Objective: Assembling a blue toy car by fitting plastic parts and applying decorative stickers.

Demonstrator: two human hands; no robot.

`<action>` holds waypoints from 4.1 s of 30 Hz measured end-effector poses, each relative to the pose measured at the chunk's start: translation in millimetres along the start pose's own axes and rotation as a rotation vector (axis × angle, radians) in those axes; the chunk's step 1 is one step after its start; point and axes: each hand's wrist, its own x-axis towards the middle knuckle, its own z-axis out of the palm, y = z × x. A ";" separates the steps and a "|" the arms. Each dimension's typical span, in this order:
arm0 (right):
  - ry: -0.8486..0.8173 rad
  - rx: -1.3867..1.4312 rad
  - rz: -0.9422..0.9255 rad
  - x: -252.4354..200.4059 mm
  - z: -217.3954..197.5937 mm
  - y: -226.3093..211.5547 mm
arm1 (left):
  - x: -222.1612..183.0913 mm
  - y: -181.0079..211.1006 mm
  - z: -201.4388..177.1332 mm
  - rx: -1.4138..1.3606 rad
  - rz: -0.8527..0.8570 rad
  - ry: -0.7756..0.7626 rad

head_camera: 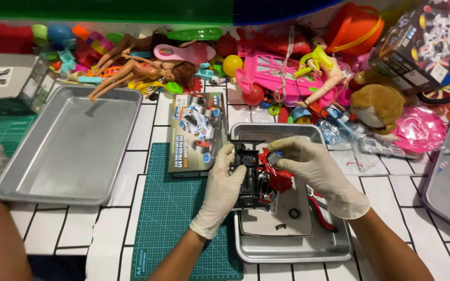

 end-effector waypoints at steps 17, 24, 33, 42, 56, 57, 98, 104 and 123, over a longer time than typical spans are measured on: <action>-0.088 -0.525 -0.577 11.4 22.4 20.9 | -11.3 -5.2 1.7 0.041 0.333 -0.003; -0.083 -0.551 -0.567 18.9 22.4 35.1 | -7.7 -13.7 4.0 -0.007 0.383 0.002; -0.052 -0.503 -0.625 13.3 20.9 44.2 | -10.0 -5.8 4.5 -0.058 0.350 -0.026; 0.086 -0.376 -0.615 12.1 33.0 43.9 | -8.6 -7.5 2.1 -0.006 0.421 -0.018; 0.113 -0.352 -0.644 11.3 27.7 52.0 | -7.4 -13.9 6.3 -0.016 0.412 0.003; 0.112 -0.350 -0.641 11.9 26.4 53.6 | -6.6 -16.5 6.6 -0.015 0.409 0.003; -0.420 -1.334 -0.142 26.3 1.3 57.5 | 18.1 14.8 -48.6 0.260 0.355 0.253; -0.289 -1.538 -0.308 21.2 4.9 83.4 | 19.1 1.1 -42.7 0.264 0.430 0.181; -0.188 -1.639 -0.355 27.2 2.2 98.9 | 19.5 -3.3 -40.8 0.199 0.481 0.196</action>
